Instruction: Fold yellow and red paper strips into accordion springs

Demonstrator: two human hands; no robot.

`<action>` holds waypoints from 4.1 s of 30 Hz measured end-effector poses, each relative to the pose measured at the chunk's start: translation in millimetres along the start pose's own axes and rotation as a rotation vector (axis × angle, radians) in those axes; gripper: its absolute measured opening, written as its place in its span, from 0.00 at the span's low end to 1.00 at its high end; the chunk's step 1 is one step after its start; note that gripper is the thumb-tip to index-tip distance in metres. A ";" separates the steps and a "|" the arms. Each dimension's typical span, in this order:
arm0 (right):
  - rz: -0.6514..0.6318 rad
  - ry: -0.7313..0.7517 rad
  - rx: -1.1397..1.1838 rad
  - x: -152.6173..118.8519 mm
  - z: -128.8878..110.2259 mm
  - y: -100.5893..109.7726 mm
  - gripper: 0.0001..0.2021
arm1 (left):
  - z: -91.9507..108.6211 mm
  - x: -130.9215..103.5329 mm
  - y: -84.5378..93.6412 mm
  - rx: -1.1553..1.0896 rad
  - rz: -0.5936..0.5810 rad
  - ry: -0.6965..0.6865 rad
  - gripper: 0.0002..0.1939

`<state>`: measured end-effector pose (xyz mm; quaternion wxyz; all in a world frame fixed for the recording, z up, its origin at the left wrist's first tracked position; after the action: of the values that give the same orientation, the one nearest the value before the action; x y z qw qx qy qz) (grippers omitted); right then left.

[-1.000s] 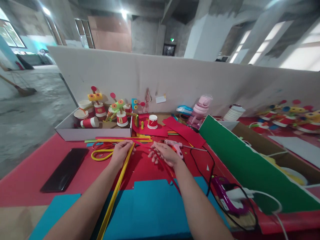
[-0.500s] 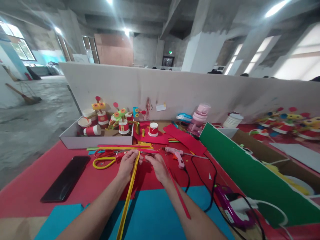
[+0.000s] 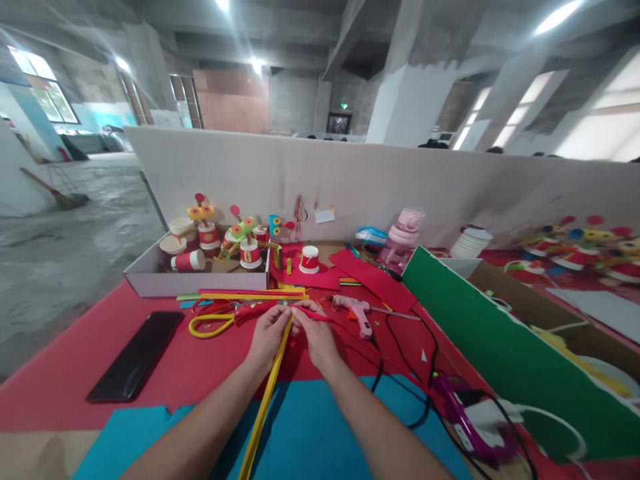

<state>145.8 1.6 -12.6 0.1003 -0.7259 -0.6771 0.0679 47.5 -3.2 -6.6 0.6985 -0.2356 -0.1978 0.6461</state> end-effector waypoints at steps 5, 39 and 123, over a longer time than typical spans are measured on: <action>-0.006 -0.038 0.013 2.3 1.6 2.6 0.10 | -1.0 0.8 1.8 0.047 -0.029 -0.007 0.15; -0.270 0.010 -0.305 8.8 -2.7 16.6 0.17 | 30.1 23.4 34.4 -0.279 0.217 -0.065 0.11; -0.080 -0.035 -0.109 10.4 4.2 14.0 0.13 | 15.5 9.2 17.4 0.401 -0.048 -0.171 0.10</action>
<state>159.2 11.3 -19.6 0.0515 -0.7012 -0.7100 0.0395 25.2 8.0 -4.4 0.7272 -0.0314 -0.1291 0.6734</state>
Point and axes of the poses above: each hand's wrist, its own x-axis towards the middle knuckle, its own y-axis out of the back of the hand, z = x × y, the point moved 1 cm from there along x, towards the middle knuckle, and after that the axes turned 13 degrees about -x, right-handed, at the moved point
